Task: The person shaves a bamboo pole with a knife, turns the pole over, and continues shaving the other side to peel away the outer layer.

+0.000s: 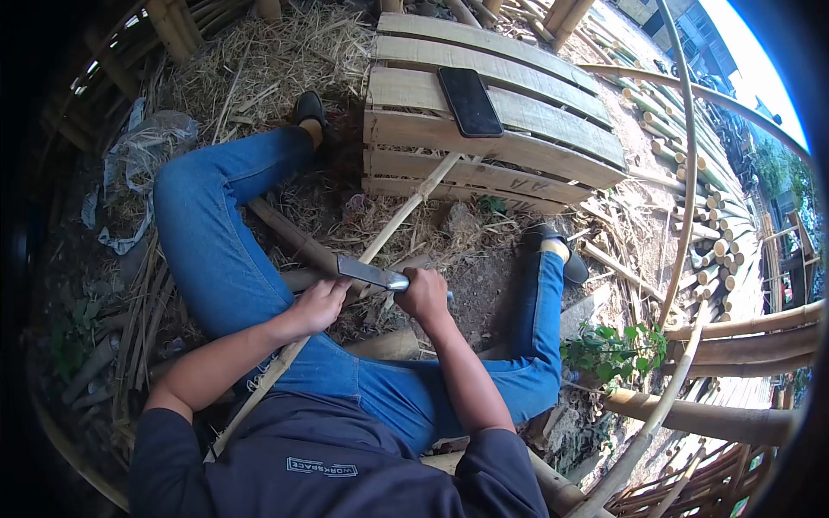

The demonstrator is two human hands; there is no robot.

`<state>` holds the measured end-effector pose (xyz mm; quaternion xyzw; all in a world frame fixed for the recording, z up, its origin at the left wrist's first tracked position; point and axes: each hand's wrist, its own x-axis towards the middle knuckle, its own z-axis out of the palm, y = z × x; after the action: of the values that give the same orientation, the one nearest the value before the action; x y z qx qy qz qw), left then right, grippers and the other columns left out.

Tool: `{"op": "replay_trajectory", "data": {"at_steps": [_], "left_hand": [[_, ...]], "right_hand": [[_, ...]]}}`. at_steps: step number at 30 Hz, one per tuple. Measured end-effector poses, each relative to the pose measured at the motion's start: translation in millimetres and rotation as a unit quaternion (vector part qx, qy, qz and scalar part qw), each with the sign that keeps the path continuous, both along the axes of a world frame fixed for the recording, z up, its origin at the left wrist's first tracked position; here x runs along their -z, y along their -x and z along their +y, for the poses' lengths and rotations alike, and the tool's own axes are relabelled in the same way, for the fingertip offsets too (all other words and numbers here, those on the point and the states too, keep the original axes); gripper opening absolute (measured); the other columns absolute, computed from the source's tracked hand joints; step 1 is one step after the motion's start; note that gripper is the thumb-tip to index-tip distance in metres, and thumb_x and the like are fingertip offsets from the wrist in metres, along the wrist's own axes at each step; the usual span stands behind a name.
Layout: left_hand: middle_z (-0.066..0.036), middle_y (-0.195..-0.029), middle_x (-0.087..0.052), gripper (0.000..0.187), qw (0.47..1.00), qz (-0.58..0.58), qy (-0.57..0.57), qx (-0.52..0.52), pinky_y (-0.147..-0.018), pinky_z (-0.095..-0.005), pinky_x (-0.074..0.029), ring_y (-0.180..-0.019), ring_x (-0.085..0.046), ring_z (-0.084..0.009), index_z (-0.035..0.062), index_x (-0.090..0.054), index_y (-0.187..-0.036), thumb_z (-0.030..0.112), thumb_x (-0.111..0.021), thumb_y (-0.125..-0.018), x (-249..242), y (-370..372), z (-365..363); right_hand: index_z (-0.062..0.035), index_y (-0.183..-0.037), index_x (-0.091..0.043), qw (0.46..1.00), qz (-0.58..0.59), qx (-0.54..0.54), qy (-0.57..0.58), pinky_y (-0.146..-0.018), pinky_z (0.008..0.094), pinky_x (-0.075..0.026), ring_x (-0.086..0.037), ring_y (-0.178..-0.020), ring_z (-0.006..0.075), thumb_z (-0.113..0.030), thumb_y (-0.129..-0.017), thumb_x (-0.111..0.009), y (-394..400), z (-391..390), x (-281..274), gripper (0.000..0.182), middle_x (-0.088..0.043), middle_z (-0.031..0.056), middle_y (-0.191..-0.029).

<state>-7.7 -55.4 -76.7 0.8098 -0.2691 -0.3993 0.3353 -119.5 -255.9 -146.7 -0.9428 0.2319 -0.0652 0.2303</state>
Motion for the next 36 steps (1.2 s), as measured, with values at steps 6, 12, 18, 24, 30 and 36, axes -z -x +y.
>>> {"op": "replay_trajectory", "data": {"at_steps": [6, 12, 18, 24, 30, 36], "left_hand": [[-0.028, -0.094, -0.066, 0.057, 1.000, 0.000, 0.000, -0.016, -0.084, -0.0536, -0.047, -0.096, -0.062, -0.0484, -0.0024, -0.062, -0.106, 0.044, -0.029, -0.107, 15.2, -3.3, -1.3], [-0.029, -0.095, -0.066, 0.058, 1.000, -0.016, 0.002, -0.015, -0.084, -0.0544, -0.047, -0.098, -0.062, -0.0486, -0.0035, -0.062, -0.100, 0.045, -0.030, -0.107, 2.1, -1.3, -2.3], [-0.018, -0.077, -0.061, 0.051, 0.998, -0.037, 0.054, -0.026, -0.074, -0.0487, -0.047, -0.077, -0.060, -0.0362, -0.0001, -0.057, -0.089, 0.040, -0.031, -0.108, 32.6, 1.7, 1.9], [-0.007, -0.066, -0.056, 0.050, 0.996, -0.025, 0.080, -0.033, -0.061, -0.0405, -0.045, -0.060, -0.055, -0.0207, 0.0035, -0.054, -0.081, 0.039, -0.032, -0.108, 34.5, -1.2, 1.1], [-0.028, -0.094, -0.066, 0.049, 0.998, 0.030, 0.019, -0.055, -0.083, -0.0539, -0.047, -0.094, -0.063, -0.0470, -0.0003, -0.062, -0.099, 0.039, -0.033, -0.107, 24.6, 1.1, 0.1], [-0.022, -0.086, -0.064, 0.047, 0.996, -0.048, 0.059, -0.042, -0.077, -0.0501, -0.047, -0.084, -0.062, -0.0406, -0.0014, -0.058, -0.097, 0.038, -0.034, -0.108, 29.5, 3.6, 1.9]], "right_hand": [[-0.0115, -0.083, -0.076, 1.000, -0.020, 0.018, 0.005, -0.072, 0.0479, -0.055, -0.068, -0.073, 0.0394, -0.018, -0.064, -0.072, -1.5, -5.1, 2.6, 0.020, -0.069, 0.0194, -0.075], [-0.0065, -0.076, -0.071, 0.998, -0.060, 0.020, 0.016, -0.070, 0.0496, -0.054, -0.066, -0.073, 0.0428, -0.016, -0.065, -0.070, -1.9, -5.0, -0.9, 0.014, -0.066, 0.0215, -0.072], [0.0023, -0.076, -0.068, 0.988, -0.031, 0.147, 0.027, -0.073, 0.0533, -0.053, -0.066, -0.075, 0.0472, -0.019, -0.078, -0.065, 4.0, -37.3, 19.4, 0.022, -0.064, 0.0289, -0.074], [-0.0002, -0.077, -0.069, 0.993, -0.048, 0.103, 0.037, -0.071, 0.0535, -0.052, -0.064, -0.072, 0.0472, -0.020, -0.078, -0.066, 17.0, -39.0, 28.1, 0.020, -0.065, 0.0264, -0.074], [-0.0026, -0.077, -0.069, 0.999, -0.041, -0.006, -0.032, -0.071, 0.0502, -0.054, -0.065, -0.072, 0.0438, -0.013, -0.071, -0.066, -2.8, 5.5, -11.1, 0.013, -0.064, 0.0243, -0.071], [-0.0012, -0.074, -0.068, 0.997, -0.036, -0.021, -0.068, -0.070, 0.0492, -0.055, -0.065, -0.070, 0.0447, -0.012, -0.070, -0.065, -0.4, 12.2, -0.8, 0.011, -0.063, 0.0258, -0.070]]}}
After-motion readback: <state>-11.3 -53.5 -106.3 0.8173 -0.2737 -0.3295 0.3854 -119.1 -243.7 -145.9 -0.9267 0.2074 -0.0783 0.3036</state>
